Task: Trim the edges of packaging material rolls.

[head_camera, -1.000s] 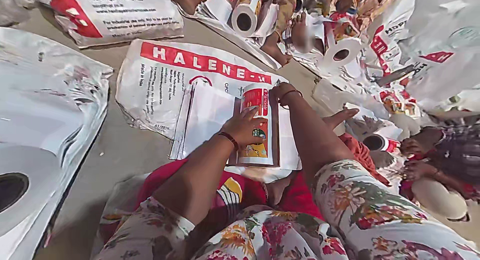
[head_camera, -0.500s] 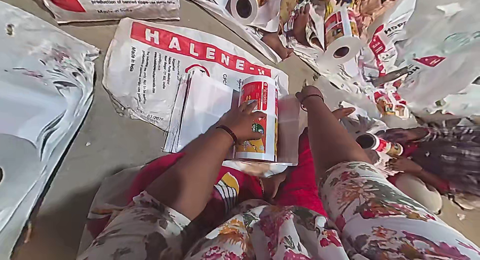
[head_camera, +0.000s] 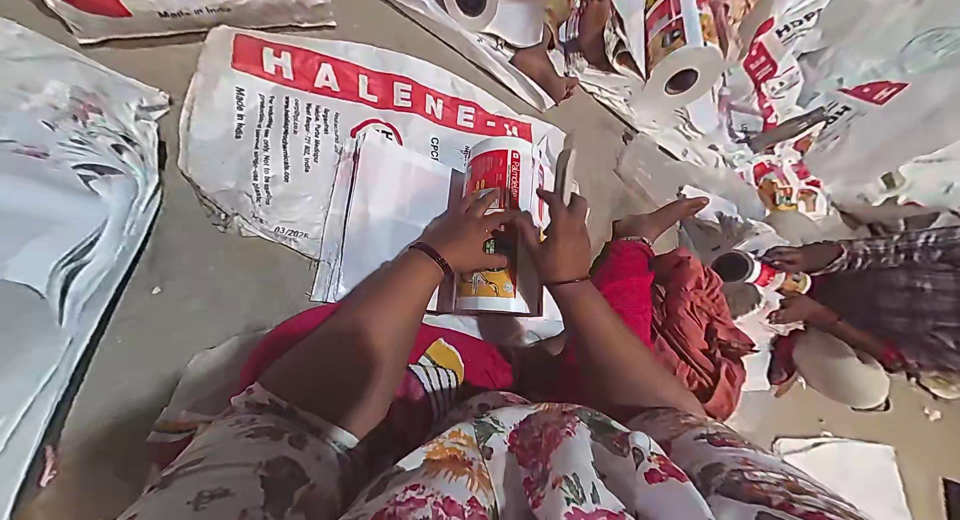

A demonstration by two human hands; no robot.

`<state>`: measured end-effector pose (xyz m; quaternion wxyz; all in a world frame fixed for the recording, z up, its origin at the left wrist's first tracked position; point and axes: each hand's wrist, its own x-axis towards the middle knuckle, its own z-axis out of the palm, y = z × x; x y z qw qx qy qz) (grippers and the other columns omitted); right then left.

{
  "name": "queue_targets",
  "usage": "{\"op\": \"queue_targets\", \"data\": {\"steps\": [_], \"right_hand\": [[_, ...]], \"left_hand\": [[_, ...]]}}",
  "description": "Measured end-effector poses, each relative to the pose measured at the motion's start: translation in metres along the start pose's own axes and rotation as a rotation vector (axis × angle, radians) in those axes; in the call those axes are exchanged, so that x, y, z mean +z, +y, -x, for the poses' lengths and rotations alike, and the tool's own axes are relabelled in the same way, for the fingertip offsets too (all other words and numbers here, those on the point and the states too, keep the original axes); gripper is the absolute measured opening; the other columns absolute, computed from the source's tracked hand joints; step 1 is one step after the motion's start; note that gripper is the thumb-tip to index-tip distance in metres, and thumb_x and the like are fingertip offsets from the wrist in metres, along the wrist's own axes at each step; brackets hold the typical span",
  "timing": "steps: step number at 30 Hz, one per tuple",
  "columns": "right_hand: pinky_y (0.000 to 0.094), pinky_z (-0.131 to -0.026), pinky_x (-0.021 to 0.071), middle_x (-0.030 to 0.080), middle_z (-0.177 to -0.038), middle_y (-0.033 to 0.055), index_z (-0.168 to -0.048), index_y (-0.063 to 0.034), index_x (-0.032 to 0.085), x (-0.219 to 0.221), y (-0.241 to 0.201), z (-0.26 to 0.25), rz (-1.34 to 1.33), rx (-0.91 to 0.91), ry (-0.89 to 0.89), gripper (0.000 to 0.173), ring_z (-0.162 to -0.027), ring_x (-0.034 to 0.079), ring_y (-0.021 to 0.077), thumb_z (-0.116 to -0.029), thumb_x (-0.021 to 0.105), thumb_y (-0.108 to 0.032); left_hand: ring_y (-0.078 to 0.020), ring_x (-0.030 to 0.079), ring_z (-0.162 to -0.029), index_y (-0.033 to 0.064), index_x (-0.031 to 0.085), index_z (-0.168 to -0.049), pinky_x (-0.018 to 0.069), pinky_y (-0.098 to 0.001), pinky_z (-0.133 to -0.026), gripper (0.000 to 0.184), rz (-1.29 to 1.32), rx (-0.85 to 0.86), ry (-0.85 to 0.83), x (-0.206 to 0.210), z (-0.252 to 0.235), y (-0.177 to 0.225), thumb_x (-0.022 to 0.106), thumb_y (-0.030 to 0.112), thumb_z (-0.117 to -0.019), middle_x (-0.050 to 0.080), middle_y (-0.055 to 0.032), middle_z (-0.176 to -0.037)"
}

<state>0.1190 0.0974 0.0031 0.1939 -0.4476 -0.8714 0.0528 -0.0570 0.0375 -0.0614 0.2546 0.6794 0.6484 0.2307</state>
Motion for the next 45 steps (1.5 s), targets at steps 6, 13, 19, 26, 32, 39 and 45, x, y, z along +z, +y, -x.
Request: {"op": "queue_targets", "data": {"steps": [6,13,19,26,32,39,45], "right_hand": [[0.0591,-0.076,0.0579,0.048,-0.145,0.0263,-0.141,-0.0173,0.058,0.015,0.047,0.016,0.079,0.31,-0.251,0.052,-0.1,0.067,0.042,-0.0918,0.068,-0.03],[0.0595,-0.078,0.0556,0.051,-0.141,0.0245,-0.144,-0.0188,0.055,0.006,0.051,0.036,-0.1,0.346,-0.352,0.059,-0.097,0.066,0.0383,-0.0914,0.071,-0.041],[0.0622,-0.079,0.0549,0.048,-0.145,0.0256,-0.147,-0.0188,0.052,0.003,0.053,0.024,-0.096,0.394,-0.413,0.065,-0.102,0.065,0.0422,-0.0868,0.075,-0.026],[0.0583,-0.077,0.0552,0.052,-0.138,0.0241,-0.15,-0.0174,0.05,0.001,0.052,0.03,-0.211,0.351,-0.481,0.07,-0.098,0.064,0.0366,-0.0851,0.075,-0.031],[0.0637,-0.076,0.055,0.048,-0.145,0.0245,-0.15,-0.0198,0.048,-0.003,0.042,0.027,-0.103,0.37,-0.479,0.075,-0.099,0.066,0.0418,-0.0814,0.076,-0.024],[0.0502,-0.076,0.055,0.059,-0.127,0.0197,-0.145,-0.0134,0.055,-0.003,0.059,0.039,-0.331,0.21,-0.256,0.061,-0.095,0.063,0.0295,-0.0849,0.068,-0.01],[0.045,-0.087,0.0531,0.061,-0.126,0.0167,-0.137,-0.0093,0.061,-0.003,0.057,0.039,-0.539,0.099,-0.079,0.047,-0.109,0.061,0.0268,-0.0908,0.059,-0.004]], "left_hand": [[-0.038,0.013,-0.159,0.0389,0.053,-0.147,0.03,-0.0646,-0.119,0.07,0.017,-0.015,0.012,0.004,-0.001,-0.003,0.077,0.058,-0.084,0.016,-0.0051,-0.173],[-0.0409,0.008,-0.159,0.0358,0.06,-0.143,0.0192,-0.0683,-0.121,0.055,-0.073,0.053,0.046,0.002,0.004,0.016,0.071,0.044,-0.0891,0.019,-0.0084,-0.172],[-0.035,0.019,-0.159,0.0291,0.071,-0.128,0.0179,-0.0695,-0.122,0.036,-0.15,0.229,0.113,0.011,0.006,0.029,0.065,0.025,-0.0928,0.035,-0.0024,-0.167],[-0.0309,0.028,-0.156,0.0149,0.07,-0.122,0.0134,-0.0659,-0.125,0.032,-0.169,0.272,0.146,0.027,0.005,0.038,0.059,0.024,-0.0931,0.046,-0.0073,-0.16],[-0.0313,0.026,-0.157,0.0227,0.072,-0.122,0.0111,-0.0651,-0.126,0.032,-0.159,0.3,0.118,0.027,0.005,0.035,0.053,0.025,-0.0967,0.046,-0.0076,-0.159],[-0.0361,0.037,-0.15,0.0277,0.074,-0.124,0.0119,-0.0757,-0.12,0.032,-0.268,0.291,0.09,0.023,0.007,0.053,0.058,0.029,-0.0961,0.06,-0.0018,-0.145],[-0.0313,0.046,-0.145,0.008,0.078,-0.092,0.0118,-0.0618,-0.127,0.036,-0.331,0.39,-0.062,0.042,0.008,0.08,0.054,0.034,-0.0975,0.072,-0.009,-0.124]]}}
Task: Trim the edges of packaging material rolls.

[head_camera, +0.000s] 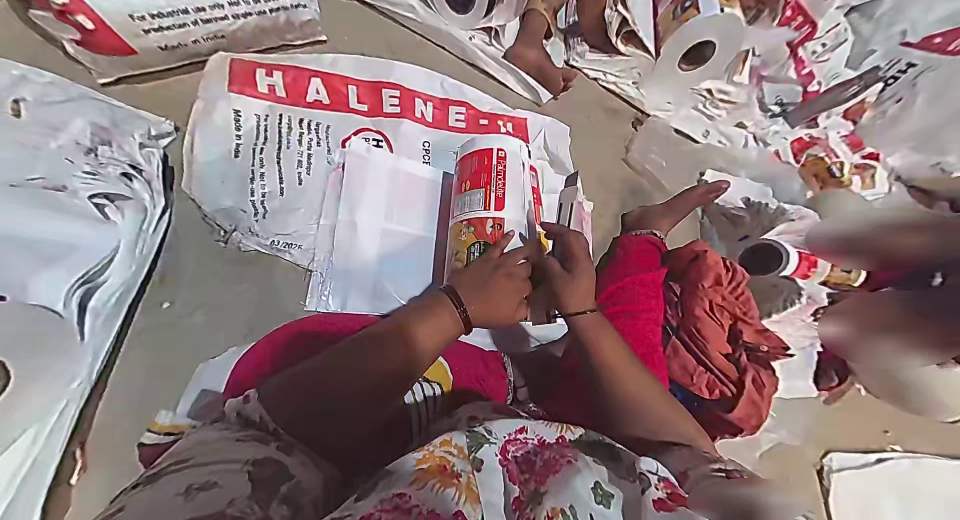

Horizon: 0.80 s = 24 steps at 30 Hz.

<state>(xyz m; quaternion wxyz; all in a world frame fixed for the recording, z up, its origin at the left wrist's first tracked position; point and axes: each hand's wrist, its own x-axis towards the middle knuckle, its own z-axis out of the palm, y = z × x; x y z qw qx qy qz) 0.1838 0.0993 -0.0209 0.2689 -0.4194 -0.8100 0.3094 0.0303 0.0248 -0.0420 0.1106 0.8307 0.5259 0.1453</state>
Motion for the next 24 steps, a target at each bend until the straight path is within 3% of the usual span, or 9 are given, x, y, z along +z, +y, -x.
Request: {"op": "queue_targets", "data": {"steps": [3,5,8,10,11,13,15,18,24], "right_hand": [[0.0357,-0.079,0.0556,0.06,-0.12,0.0146,-0.137,-0.0096,0.063,0.002,-0.004,0.0,-0.096,-0.169,-0.028,0.046,-0.1,0.062,0.0202,-0.0928,0.054,-0.004],[0.0388,-0.088,0.0546,0.061,-0.124,0.0151,-0.14,-0.0072,0.06,0.006,-0.005,-0.002,-0.202,-0.171,-0.142,0.051,-0.107,0.062,0.0213,-0.0904,0.051,-0.001],[0.0408,-0.098,0.0532,0.059,-0.137,0.013,-0.146,-0.0053,0.051,0.013,0.009,-0.008,-0.53,-0.016,-0.233,0.056,-0.12,0.06,0.0199,-0.0902,0.044,0.001],[0.0388,-0.093,0.0547,0.06,-0.135,0.0104,-0.145,-0.0073,0.049,0.013,0.018,-0.012,-0.683,0.057,-0.21,0.056,-0.116,0.061,0.0182,-0.0897,0.043,-0.001],[0.0363,-0.09,0.0559,0.061,-0.133,0.0102,-0.144,-0.0063,0.051,0.012,0.027,-0.014,-0.699,0.088,-0.179,0.056,-0.114,0.062,0.0173,-0.0879,0.044,-0.001],[0.0328,-0.089,0.054,0.059,-0.135,0.0111,-0.145,-0.0056,0.051,0.009,0.051,-0.019,-0.573,0.139,-0.164,0.058,-0.113,0.06,0.0155,-0.087,0.048,-0.002],[0.0364,-0.076,0.0545,0.059,-0.133,0.0174,-0.148,-0.007,0.051,0.01,0.074,-0.02,-0.289,0.216,-0.213,0.052,-0.101,0.063,0.0212,-0.0954,0.054,-0.005],[0.0476,-0.087,0.0559,0.06,-0.13,0.0224,-0.149,-0.0093,0.051,0.029,0.1,-0.015,-0.042,0.313,-0.251,0.044,-0.105,0.065,0.0315,-0.1044,0.055,-0.012],[0.051,-0.107,0.0484,0.062,-0.131,0.0247,-0.143,-0.0051,0.058,0.052,0.144,-0.031,0.113,0.326,-0.08,0.039,-0.124,0.06,0.0371,-0.1043,0.051,-0.011]], "left_hand": [[-0.0363,0.054,-0.136,0.0037,0.075,-0.083,0.0185,-0.058,-0.126,0.051,-0.033,-0.027,-0.104,-0.005,0.001,0.005,0.047,0.042,-0.0999,0.075,-0.0145,-0.106],[-0.0366,0.056,-0.132,0.0058,0.075,-0.082,0.0209,-0.0578,-0.125,0.056,-0.043,-0.054,-0.161,-0.004,0.002,0.007,0.044,0.048,-0.1007,0.076,-0.0136,-0.1],[-0.0341,0.047,-0.144,0.0132,0.079,-0.105,0.0086,-0.0613,-0.127,0.047,0.011,0.0,-0.191,-0.005,0.002,0.003,0.044,0.045,-0.1042,0.076,-0.0088,-0.115],[-0.0309,0.061,-0.131,0.0117,0.079,-0.106,0.0323,-0.0569,-0.122,0.034,0.042,0.076,0.03,-0.001,0.007,-0.002,0.051,0.031,-0.1028,0.077,-0.0074,-0.113],[-0.0274,0.071,-0.116,0.0098,0.078,-0.101,0.0516,-0.052,-0.107,0.029,0.043,0.104,0.215,0.002,0.011,-0.004,0.052,0.023,-0.1008,0.078,-0.0071,-0.108],[-0.024,0.076,-0.094,0.0086,0.078,-0.099,0.0623,-0.0465,-0.08,0.026,0.045,0.042,0.438,-0.002,0.014,-0.009,0.055,0.02,-0.0973,0.078,-0.0068,-0.103],[-0.0277,0.073,-0.111,0.0106,0.079,-0.107,0.0591,-0.0504,-0.093,0.028,0.015,-0.06,0.394,-0.01,0.017,-0.019,0.057,0.025,-0.0968,0.077,-0.0074,-0.115],[-0.0326,0.043,-0.147,0.019,0.075,-0.123,0.0306,-0.06,-0.12,0.034,0.022,-0.128,0.159,-0.012,0.015,-0.036,0.057,0.036,-0.0993,0.061,-0.0032,-0.147],[-0.0347,0.019,-0.158,0.0329,0.056,-0.148,0.0249,-0.0645,-0.121,0.055,0.049,-0.282,0.079,-0.008,0.015,-0.043,0.061,0.051,-0.0963,0.03,-0.0011,-0.169]]}}
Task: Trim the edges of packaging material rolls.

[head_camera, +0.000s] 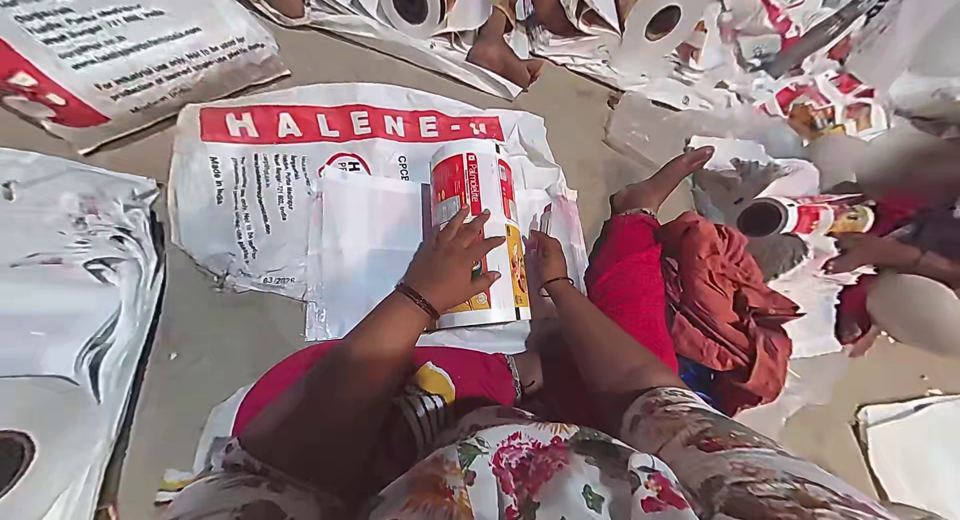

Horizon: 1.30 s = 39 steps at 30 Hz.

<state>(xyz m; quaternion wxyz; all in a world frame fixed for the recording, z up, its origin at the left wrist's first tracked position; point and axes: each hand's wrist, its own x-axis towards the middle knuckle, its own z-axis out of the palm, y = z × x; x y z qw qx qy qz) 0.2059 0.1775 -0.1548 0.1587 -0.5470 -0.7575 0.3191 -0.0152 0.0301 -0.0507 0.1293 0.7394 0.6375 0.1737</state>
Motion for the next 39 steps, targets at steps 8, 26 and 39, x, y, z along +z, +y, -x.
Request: {"op": "queue_targets", "data": {"steps": [8,26,39], "right_hand": [[0.0429,-0.066,0.0579,0.064,-0.107,0.012,-0.145,-0.0136,0.046,-0.034,0.014,-0.018,-1.015,0.432,0.194,0.04,-0.076,0.066,0.0232,-0.1067,0.035,-0.009],[0.0435,-0.06,0.0575,0.069,-0.107,0.0168,-0.159,-0.026,0.039,-0.077,-0.216,-0.073,0.362,0.073,-0.281,0.046,-0.067,0.066,0.0258,-0.1126,0.038,-0.032],[0.0469,-0.063,0.0572,0.069,-0.107,0.0179,-0.159,-0.0249,0.039,-0.073,-0.22,-0.066,0.408,0.066,-0.26,0.047,-0.07,0.067,0.0285,-0.1117,0.042,-0.031]], "left_hand": [[-0.0298,0.01,-0.16,0.0143,0.024,-0.165,0.0277,-0.0565,-0.124,0.118,0.215,-0.144,-0.095,-0.009,-0.002,-0.023,0.081,0.065,-0.0762,0.009,-0.0053,-0.175],[-0.0302,0.011,-0.16,0.0089,0.016,-0.166,0.0286,-0.0554,-0.124,0.13,0.295,-0.157,-0.117,-0.012,0.0,-0.035,0.09,0.057,-0.0706,0.007,-0.006,-0.175],[-0.0317,0.003,-0.161,0.0034,0.012,-0.165,0.0182,-0.0496,-0.128,0.133,0.286,-0.133,-0.182,-0.02,-0.002,-0.039,0.09,0.056,-0.0716,0.003,-0.0117,-0.175]]}}
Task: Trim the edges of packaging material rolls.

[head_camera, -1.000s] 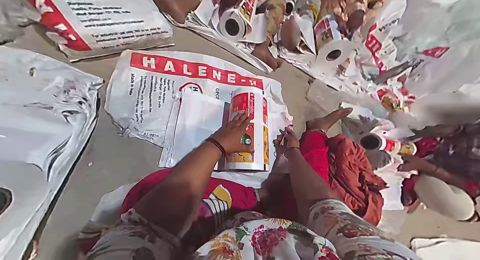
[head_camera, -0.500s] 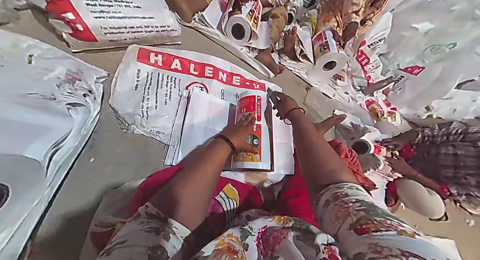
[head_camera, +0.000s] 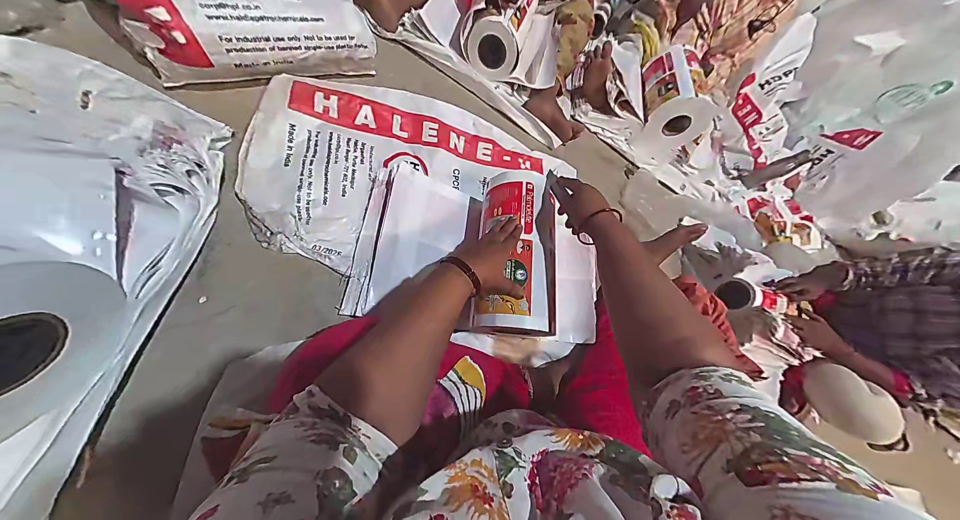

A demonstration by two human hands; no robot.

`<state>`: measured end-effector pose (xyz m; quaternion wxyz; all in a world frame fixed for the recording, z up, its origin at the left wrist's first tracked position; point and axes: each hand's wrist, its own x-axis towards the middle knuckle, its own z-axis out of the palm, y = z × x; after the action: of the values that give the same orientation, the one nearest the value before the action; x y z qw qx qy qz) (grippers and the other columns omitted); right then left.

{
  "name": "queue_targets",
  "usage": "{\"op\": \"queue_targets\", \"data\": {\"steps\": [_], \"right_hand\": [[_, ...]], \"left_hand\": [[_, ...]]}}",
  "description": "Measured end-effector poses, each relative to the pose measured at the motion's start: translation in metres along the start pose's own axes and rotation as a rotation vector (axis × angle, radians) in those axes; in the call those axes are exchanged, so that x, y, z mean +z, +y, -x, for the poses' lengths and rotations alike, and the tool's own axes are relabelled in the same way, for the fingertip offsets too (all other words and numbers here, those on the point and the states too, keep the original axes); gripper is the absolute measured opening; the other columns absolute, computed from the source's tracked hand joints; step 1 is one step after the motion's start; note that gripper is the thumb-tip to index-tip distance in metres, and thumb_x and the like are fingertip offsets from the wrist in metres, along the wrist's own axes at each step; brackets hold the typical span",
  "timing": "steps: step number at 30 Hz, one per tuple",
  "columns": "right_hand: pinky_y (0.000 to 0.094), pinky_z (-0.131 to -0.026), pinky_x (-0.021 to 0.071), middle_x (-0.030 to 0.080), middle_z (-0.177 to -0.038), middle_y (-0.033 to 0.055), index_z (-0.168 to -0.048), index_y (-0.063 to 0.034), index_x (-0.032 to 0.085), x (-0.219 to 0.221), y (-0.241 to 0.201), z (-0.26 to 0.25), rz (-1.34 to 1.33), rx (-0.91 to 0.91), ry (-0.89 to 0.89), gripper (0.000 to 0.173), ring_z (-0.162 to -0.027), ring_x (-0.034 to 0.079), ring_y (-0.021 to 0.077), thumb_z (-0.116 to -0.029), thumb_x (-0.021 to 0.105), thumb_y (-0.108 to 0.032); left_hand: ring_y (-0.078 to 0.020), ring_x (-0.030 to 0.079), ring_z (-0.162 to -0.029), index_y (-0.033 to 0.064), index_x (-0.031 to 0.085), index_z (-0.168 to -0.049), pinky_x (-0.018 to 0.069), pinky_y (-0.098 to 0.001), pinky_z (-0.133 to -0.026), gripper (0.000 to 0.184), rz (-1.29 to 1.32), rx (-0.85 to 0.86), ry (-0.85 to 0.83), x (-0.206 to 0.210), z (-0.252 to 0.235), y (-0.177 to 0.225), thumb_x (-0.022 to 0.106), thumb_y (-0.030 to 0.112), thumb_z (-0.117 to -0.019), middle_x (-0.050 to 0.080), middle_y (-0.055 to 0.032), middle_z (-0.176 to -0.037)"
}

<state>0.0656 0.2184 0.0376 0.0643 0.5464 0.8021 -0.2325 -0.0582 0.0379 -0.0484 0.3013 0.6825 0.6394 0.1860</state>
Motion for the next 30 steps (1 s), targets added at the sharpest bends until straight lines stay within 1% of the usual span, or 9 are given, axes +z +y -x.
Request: {"op": "queue_targets", "data": {"steps": [4,8,15,21,22,24,27,29,30], "right_hand": [[0.0515,-0.068,0.0573,0.068,-0.108,0.0212,-0.157,-0.0205,0.041,-0.005,-0.002,0.007,0.071,-0.049,-0.077,0.046,-0.074,0.067,0.0323,-0.113,0.037,-0.033],[0.0513,-0.065,0.057,0.067,-0.106,0.021,-0.157,-0.0187,0.039,-0.006,-0.006,0.029,0.13,-0.049,-0.143,0.045,-0.071,0.066,0.0321,-0.1125,0.037,-0.027],[0.0564,-0.069,0.0571,0.066,-0.106,0.0249,-0.162,-0.0184,0.03,0.013,0.001,0.105,0.21,-0.049,-0.24,0.051,-0.079,0.068,0.038,-0.1122,0.037,-0.026],[0.0557,-0.064,0.0566,0.065,-0.094,0.023,-0.151,-0.0116,0.035,0.032,0.012,0.181,0.338,-0.127,-0.347,0.04,-0.071,0.067,0.0372,-0.1114,0.039,-0.018],[0.0573,-0.066,0.0565,0.065,-0.095,0.0233,-0.147,-0.0105,0.038,0.036,0.015,0.196,0.373,-0.164,-0.357,0.037,-0.073,0.068,0.0388,-0.1103,0.041,-0.015],[0.0646,-0.079,0.0543,0.068,-0.103,0.0254,-0.147,-0.011,0.04,0.045,0.022,0.226,0.449,-0.219,-0.384,0.041,-0.089,0.069,0.0453,-0.1074,0.047,-0.012],[0.063,-0.083,0.0547,0.07,-0.106,0.022,-0.15,-0.0149,0.041,0.052,0.036,0.262,0.52,-0.28,-0.479,0.044,-0.095,0.07,0.0427,-0.1067,0.05,-0.013],[0.0641,-0.092,0.0512,0.067,-0.12,0.0226,-0.144,-0.0085,0.053,0.069,0.053,0.284,0.473,-0.466,-0.603,0.041,-0.108,0.066,0.0425,-0.1037,0.054,-0.009],[0.0657,-0.095,0.0492,0.064,-0.128,0.0235,-0.144,-0.0069,0.053,0.08,0.059,0.298,0.456,-0.52,-0.665,0.038,-0.114,0.064,0.0443,-0.1061,0.051,-0.012]], "left_hand": [[-0.0308,0.005,-0.161,0.0035,0.013,-0.165,0.0202,-0.0495,-0.128,0.134,-0.013,0.001,0.003,0.002,-0.001,-0.003,0.089,0.059,-0.0702,0.004,-0.0114,-0.175],[-0.0303,0.005,-0.161,0.0033,0.015,-0.165,0.0203,-0.0496,-0.128,0.134,-0.02,0.007,0.009,-0.001,-0.003,-0.003,0.091,0.057,-0.0687,0.005,-0.0116,-0.175],[-0.0331,0.005,-0.161,-0.0004,0.018,-0.163,0.0167,-0.0492,-0.129,0.128,0.012,0.039,0.049,0.005,0.0,-0.007,0.093,0.048,-0.0714,0.008,-0.0161,-0.174],[-0.0321,0.013,-0.16,0.0,0.022,-0.163,0.0222,-0.0496,-0.128,0.123,0.014,0.003,0.115,0.013,0.006,-0.008,0.092,0.046,-0.0728,0.011,-0.0169,-0.173],[-0.032,0.015,-0.16,-0.0002,0.022,-0.163,0.0233,-0.0499,-0.127,0.123,0.001,-0.005,0.118,0.012,0.007,-0.008,0.092,0.046,-0.0727,0.013,-0.0174,-0.173],[-0.0319,0.017,-0.159,0.001,0.024,-0.162,0.0237,-0.0497,-0.127,0.121,-0.019,-0.017,0.118,0.011,0.012,-0.007,0.092,0.046,-0.0731,0.016,-0.0174,-0.172],[-0.0371,0.018,-0.158,0.0125,0.032,-0.162,0.0246,-0.0536,-0.126,0.109,-0.028,-0.003,0.133,0.014,0.016,-0.004,0.09,0.045,-0.0761,0.015,-0.0156,-0.173],[-0.0432,0.016,-0.157,0.0229,0.04,-0.16,0.0246,-0.0609,-0.124,0.092,-0.01,0.036,0.147,0.018,0.016,-0.005,0.085,0.046,-0.0827,0.014,-0.0142,-0.173],[-0.0447,0.012,-0.158,0.0256,0.042,-0.159,0.0225,-0.0647,-0.123,0.079,-0.025,0.064,0.141,0.02,0.018,-0.001,0.076,0.047,-0.0905,0.014,-0.0115,-0.174]]}}
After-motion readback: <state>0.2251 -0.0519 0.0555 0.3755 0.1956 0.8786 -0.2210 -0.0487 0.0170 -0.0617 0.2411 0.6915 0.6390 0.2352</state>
